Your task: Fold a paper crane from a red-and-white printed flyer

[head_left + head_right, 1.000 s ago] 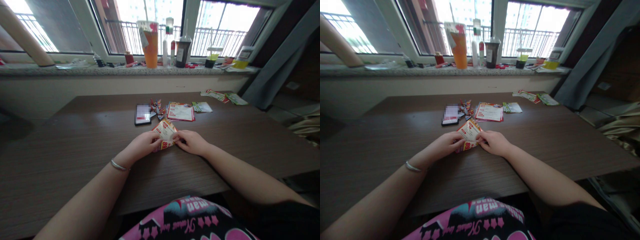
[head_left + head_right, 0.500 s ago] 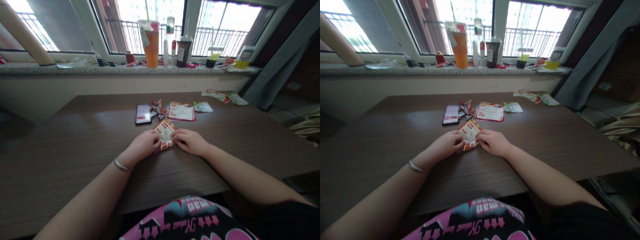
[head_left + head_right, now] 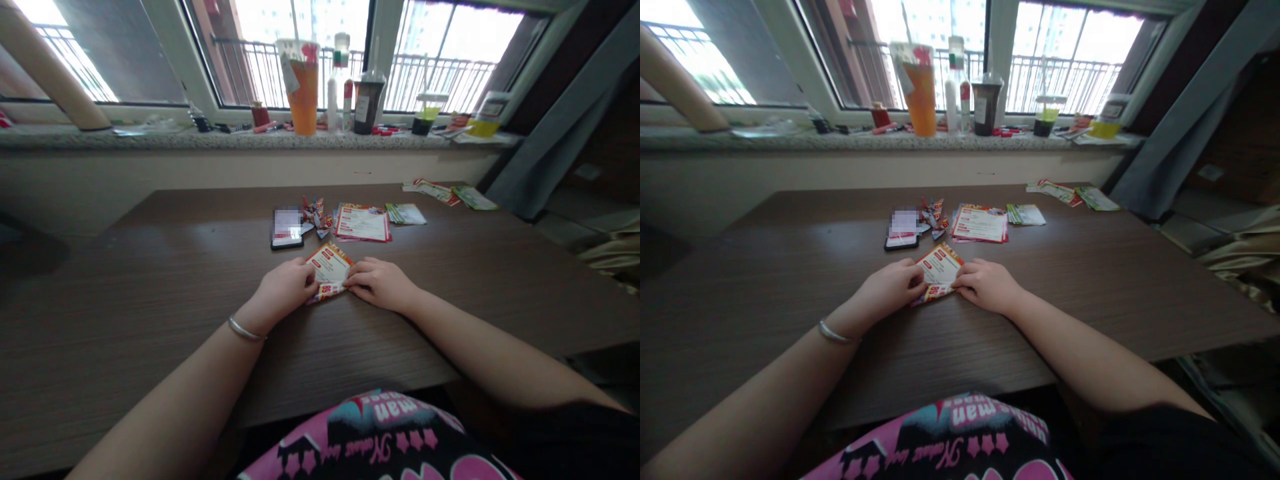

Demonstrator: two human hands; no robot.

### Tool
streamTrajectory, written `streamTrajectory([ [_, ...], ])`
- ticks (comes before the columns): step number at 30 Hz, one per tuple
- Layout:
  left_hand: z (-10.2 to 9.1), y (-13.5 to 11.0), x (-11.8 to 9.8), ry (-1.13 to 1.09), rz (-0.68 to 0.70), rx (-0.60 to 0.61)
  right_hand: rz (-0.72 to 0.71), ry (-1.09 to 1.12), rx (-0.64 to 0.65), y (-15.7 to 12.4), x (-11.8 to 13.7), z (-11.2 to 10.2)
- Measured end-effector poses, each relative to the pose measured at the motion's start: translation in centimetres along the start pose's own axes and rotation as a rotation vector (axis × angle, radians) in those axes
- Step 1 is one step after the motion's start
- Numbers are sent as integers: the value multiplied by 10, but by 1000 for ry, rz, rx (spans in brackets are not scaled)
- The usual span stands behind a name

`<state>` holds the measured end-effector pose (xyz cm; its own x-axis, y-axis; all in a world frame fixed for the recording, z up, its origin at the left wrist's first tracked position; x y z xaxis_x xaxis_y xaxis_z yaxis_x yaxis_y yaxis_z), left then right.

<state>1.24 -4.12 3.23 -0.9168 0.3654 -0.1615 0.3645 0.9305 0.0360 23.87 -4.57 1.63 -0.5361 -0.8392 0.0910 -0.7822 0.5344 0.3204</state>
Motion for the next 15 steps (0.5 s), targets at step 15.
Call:
streamTrajectory([
  [15, 3, 3, 5, -57, -55, 95, 47, -3, 2, -1, 1, 1],
])
Point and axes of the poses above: each hand's wrist, its own y-axis towards the middle knuckle, its own z-axis out of the palm, x = y × z, the point moved 1 cm from there along y, towards the middle knuckle, and after that the axes turned 6 degrees about -z, right-handed, at the moved point
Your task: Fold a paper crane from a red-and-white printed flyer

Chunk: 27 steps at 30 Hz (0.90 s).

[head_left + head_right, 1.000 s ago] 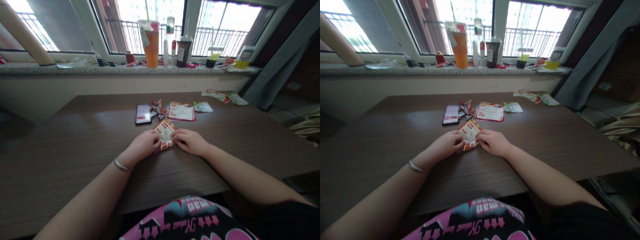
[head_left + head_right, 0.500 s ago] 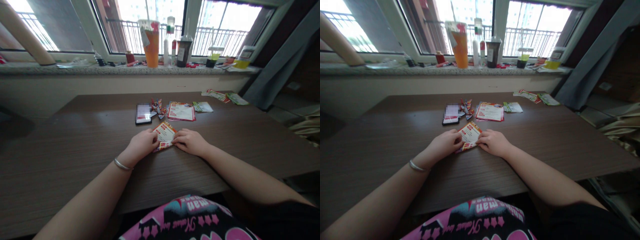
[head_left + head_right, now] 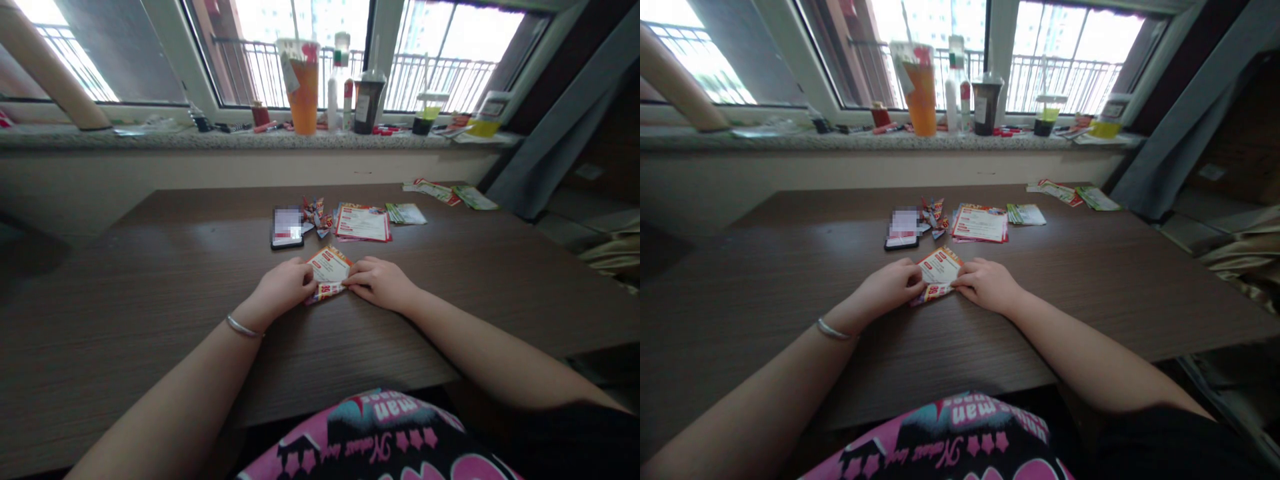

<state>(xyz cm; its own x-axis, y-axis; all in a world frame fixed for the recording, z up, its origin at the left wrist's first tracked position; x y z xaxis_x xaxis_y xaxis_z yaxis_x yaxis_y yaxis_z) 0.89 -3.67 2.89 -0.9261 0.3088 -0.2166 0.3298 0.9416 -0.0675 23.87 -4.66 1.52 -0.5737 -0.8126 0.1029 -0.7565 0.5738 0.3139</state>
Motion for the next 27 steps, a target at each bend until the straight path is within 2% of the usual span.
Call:
streamTrajectory([
  [8, 1, 0, 2, -4, 4, -43, -5, -11, 4, 1, 1, 1],
  [13, 2, 2, 1, -26, 45, -204, 30, -73, 11, 1, 0, 2],
  [15, 2, 3, 1, -49, 108, -234, 59, -103, 3, 1, -2, 4],
  [20, 2, -1, 0, -35, 320, -197, 118, -139, -8, -1, -8, 7],
  [27, 0, -3, 0, 1, 337, -151, 131, -141, 11, -1, -7, 5],
])
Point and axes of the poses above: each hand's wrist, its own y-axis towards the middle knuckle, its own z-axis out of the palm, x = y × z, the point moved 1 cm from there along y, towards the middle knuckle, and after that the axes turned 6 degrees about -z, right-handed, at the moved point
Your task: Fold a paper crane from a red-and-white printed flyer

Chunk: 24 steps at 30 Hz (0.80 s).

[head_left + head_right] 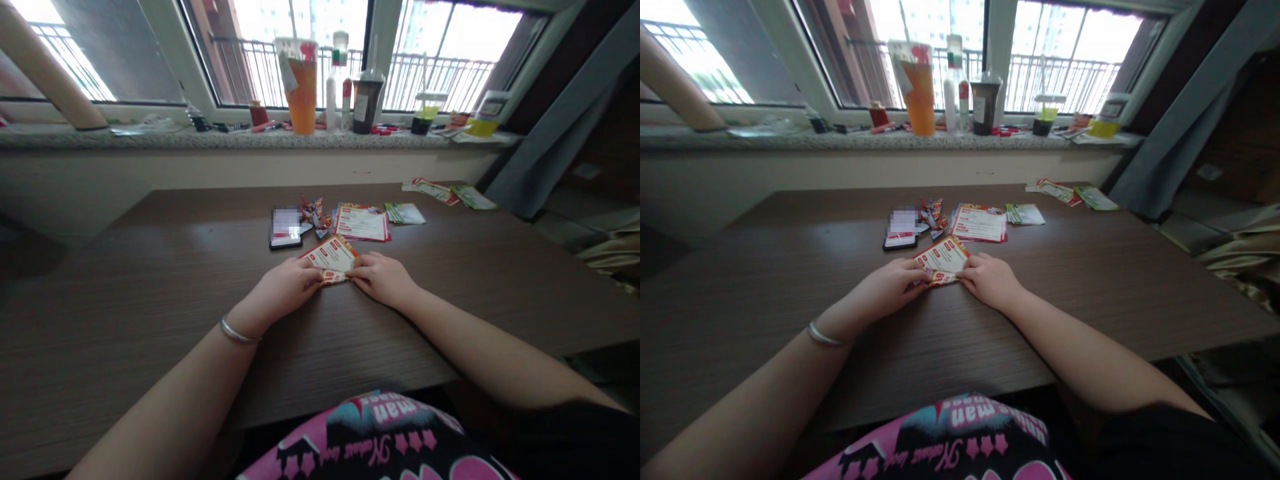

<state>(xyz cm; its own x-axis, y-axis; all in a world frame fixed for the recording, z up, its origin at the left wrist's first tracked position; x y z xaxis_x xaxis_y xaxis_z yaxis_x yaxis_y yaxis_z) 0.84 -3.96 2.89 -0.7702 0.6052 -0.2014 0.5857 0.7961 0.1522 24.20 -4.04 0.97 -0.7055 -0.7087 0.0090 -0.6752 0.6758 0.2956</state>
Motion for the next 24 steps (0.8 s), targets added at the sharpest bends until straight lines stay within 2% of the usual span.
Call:
streamTrajectory([
  [5, -1, 1, 2, -17, 26, 18, 5, 5, 8, -1, 0, -1],
  [17, -1, 1, -1, -5, -11, 45, 10, 29, 11, 0, -1, 0],
  [24, -6, 0, -7, 105, -13, 33, 10, 48, -6, 2, 0, 2],
])
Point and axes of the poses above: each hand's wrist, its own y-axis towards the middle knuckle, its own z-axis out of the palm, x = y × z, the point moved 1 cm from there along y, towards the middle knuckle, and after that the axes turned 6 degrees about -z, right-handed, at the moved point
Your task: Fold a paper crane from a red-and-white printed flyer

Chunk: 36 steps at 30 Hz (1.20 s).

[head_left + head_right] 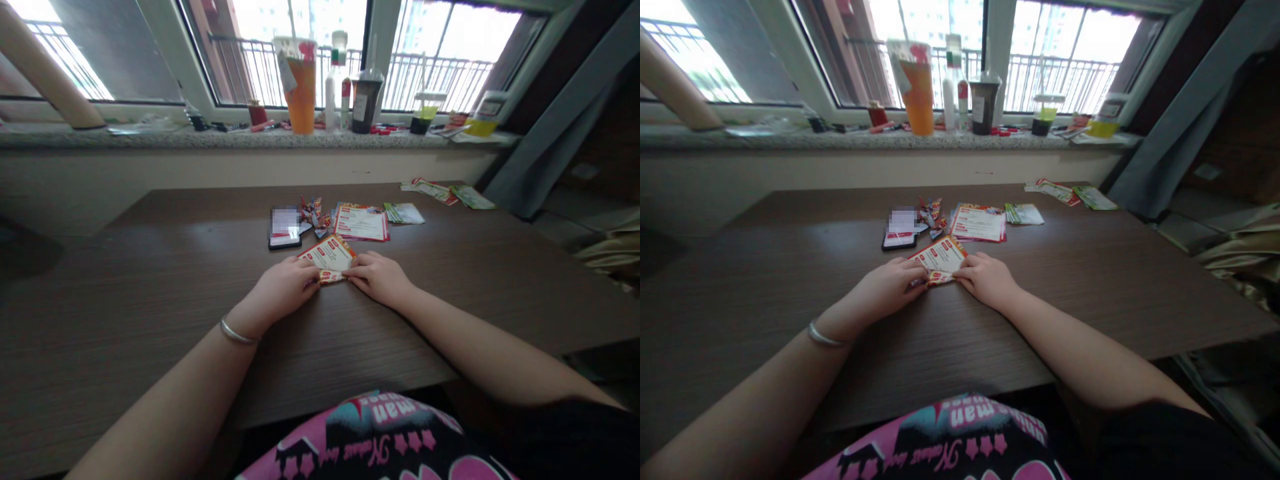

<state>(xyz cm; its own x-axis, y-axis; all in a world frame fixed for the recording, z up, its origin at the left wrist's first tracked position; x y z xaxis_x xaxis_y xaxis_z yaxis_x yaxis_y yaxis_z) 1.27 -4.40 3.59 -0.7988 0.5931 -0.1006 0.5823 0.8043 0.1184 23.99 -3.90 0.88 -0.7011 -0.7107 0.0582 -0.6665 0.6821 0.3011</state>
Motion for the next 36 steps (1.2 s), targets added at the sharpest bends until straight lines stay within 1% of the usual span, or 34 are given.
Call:
streamTrajectory([
  [4, 4, -1, -8, 68, -57, -17, 15, 9, -6, 2, 2, -1],
  [8, 8, -3, -18, 128, -89, -36, 42, -11, -4, 2, 5, -4],
  [11, 9, -3, -21, 137, -99, -45, 37, -30, 2, 1, 6, -6],
  [18, 11, 0, -24, 113, -58, -79, 50, -82, -1, -1, 6, -5],
  [23, 13, 2, -29, 120, -36, -71, 25, -89, -7, 0, 6, -5],
  [29, 18, 2, -27, 100, -39, -48, 27, -64, -2, 0, 5, -5],
  [36, 16, 0, -29, 134, -5, -44, 31, -51, -5, 1, 5, -4],
])
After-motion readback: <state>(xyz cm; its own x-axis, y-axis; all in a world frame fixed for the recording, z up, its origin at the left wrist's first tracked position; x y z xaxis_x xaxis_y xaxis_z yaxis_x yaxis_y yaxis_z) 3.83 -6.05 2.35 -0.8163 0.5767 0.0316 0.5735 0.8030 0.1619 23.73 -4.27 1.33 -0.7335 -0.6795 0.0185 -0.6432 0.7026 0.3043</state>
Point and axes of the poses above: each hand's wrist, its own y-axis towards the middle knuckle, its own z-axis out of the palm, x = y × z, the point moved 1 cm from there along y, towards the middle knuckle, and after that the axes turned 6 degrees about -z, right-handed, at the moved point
